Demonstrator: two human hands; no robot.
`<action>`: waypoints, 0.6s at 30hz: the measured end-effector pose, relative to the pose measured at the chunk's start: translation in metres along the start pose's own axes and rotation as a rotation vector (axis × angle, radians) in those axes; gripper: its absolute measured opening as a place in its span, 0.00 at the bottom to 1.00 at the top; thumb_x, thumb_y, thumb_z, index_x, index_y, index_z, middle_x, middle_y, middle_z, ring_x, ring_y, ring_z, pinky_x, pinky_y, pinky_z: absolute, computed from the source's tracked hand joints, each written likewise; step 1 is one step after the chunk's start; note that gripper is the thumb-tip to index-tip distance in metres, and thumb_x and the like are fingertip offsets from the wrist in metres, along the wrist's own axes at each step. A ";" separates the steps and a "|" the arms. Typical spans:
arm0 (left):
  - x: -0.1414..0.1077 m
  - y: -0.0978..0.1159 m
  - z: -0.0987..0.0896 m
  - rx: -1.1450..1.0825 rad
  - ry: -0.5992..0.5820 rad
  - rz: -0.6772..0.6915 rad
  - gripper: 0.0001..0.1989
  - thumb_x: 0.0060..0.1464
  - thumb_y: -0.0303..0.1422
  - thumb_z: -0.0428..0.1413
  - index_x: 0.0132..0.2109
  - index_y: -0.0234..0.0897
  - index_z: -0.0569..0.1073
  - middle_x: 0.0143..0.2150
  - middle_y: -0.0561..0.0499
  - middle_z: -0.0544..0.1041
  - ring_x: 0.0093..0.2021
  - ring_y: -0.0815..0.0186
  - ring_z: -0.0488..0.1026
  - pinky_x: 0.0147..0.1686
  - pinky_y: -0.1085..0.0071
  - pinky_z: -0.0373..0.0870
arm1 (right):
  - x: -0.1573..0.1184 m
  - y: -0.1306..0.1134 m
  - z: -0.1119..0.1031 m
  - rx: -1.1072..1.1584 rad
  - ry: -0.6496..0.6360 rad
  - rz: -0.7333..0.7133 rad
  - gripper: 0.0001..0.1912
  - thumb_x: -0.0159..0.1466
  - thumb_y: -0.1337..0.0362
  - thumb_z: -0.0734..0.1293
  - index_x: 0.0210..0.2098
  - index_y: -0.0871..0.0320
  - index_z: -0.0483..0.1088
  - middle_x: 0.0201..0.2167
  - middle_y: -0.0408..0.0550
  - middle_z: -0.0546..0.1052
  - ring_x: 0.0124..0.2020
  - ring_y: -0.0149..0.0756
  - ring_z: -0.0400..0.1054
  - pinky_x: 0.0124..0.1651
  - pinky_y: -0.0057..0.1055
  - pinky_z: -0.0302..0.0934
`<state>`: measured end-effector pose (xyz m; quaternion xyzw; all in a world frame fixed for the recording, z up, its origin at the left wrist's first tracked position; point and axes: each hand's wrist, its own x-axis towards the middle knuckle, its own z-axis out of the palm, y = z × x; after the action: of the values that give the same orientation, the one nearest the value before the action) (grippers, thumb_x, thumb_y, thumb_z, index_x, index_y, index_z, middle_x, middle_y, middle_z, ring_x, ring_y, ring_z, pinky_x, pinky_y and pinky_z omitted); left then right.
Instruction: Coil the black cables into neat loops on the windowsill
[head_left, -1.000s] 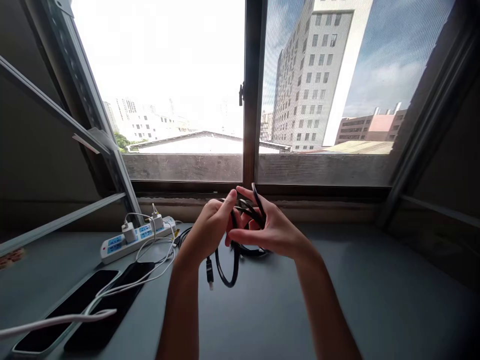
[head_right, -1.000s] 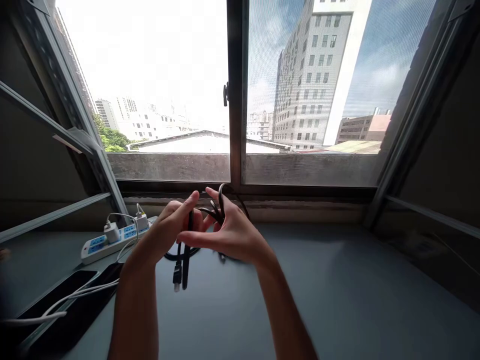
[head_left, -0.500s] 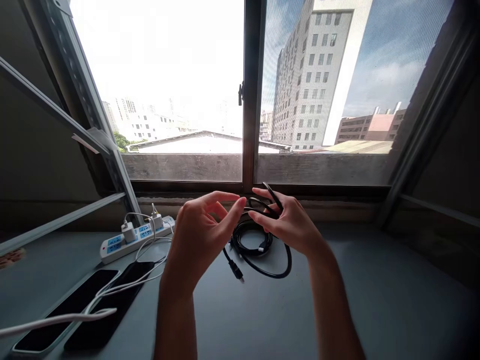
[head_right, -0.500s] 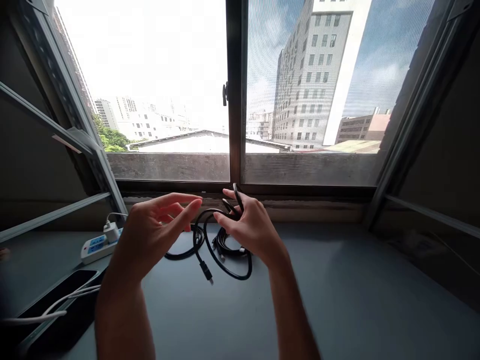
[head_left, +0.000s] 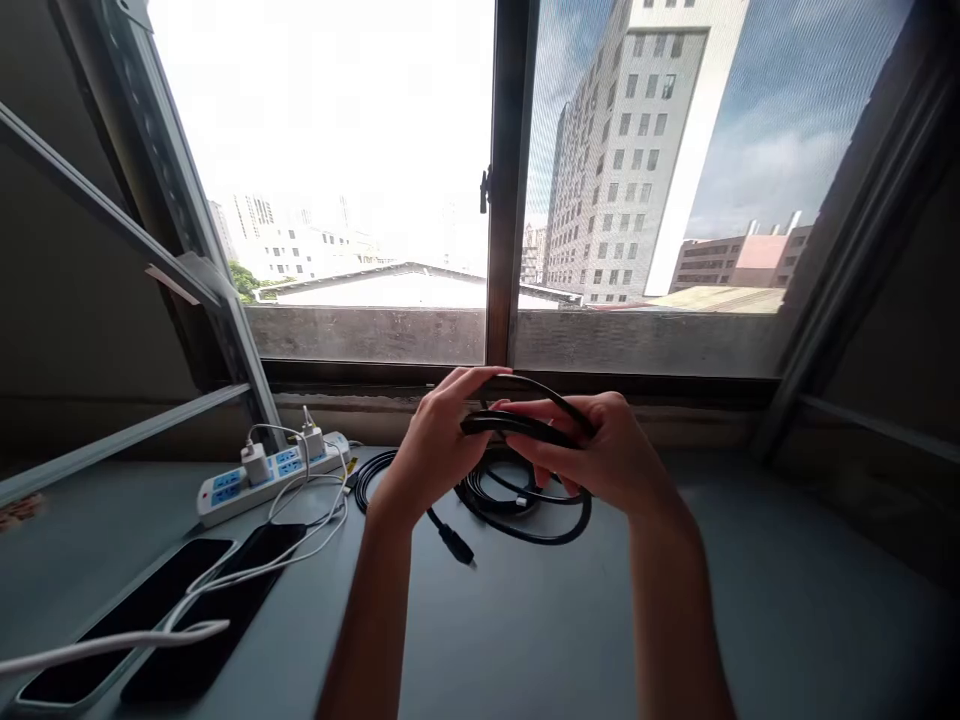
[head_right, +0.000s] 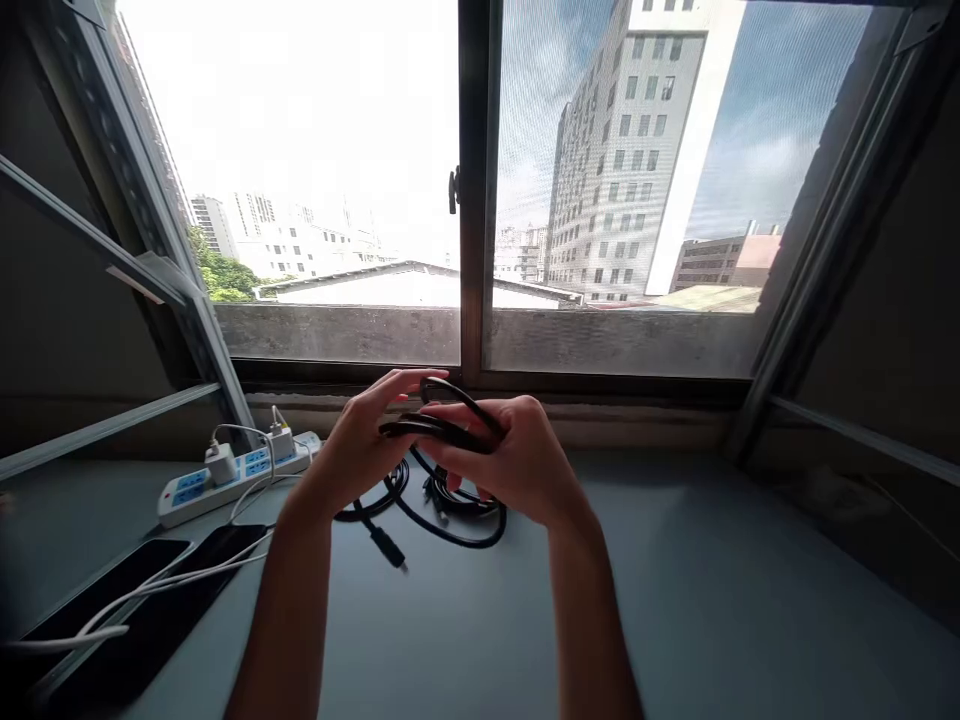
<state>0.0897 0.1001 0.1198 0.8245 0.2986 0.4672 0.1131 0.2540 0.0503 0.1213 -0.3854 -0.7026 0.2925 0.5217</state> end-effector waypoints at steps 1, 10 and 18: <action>0.001 0.002 0.001 -0.003 0.047 -0.025 0.11 0.49 0.23 0.51 0.40 0.38 0.72 0.37 0.52 0.73 0.37 0.66 0.69 0.35 0.73 0.63 | 0.001 0.000 0.000 0.004 0.006 -0.011 0.16 0.52 0.59 0.70 0.40 0.59 0.77 0.13 0.38 0.69 0.12 0.23 0.58 0.13 0.21 0.52; 0.003 0.004 0.010 0.180 0.444 -0.363 0.21 0.51 0.38 0.52 0.14 0.36 0.57 0.13 0.57 0.53 0.18 0.71 0.51 0.21 0.73 0.49 | 0.020 0.020 0.011 -0.148 0.299 -0.149 0.17 0.50 0.59 0.71 0.40 0.56 0.76 0.33 0.47 0.79 0.32 0.36 0.73 0.34 0.30 0.67; 0.000 0.006 0.003 -0.013 0.666 -0.244 0.23 0.50 0.34 0.54 0.17 0.37 0.48 0.19 0.58 0.44 0.22 0.72 0.43 0.21 0.71 0.44 | 0.031 0.035 0.021 -0.401 0.240 -0.068 0.11 0.61 0.59 0.61 0.32 0.57 0.72 0.26 0.47 0.78 0.29 0.37 0.73 0.33 0.30 0.62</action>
<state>0.0943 0.0952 0.1212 0.5846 0.4124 0.6952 0.0698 0.2373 0.0945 0.1029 -0.4894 -0.6921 0.0813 0.5242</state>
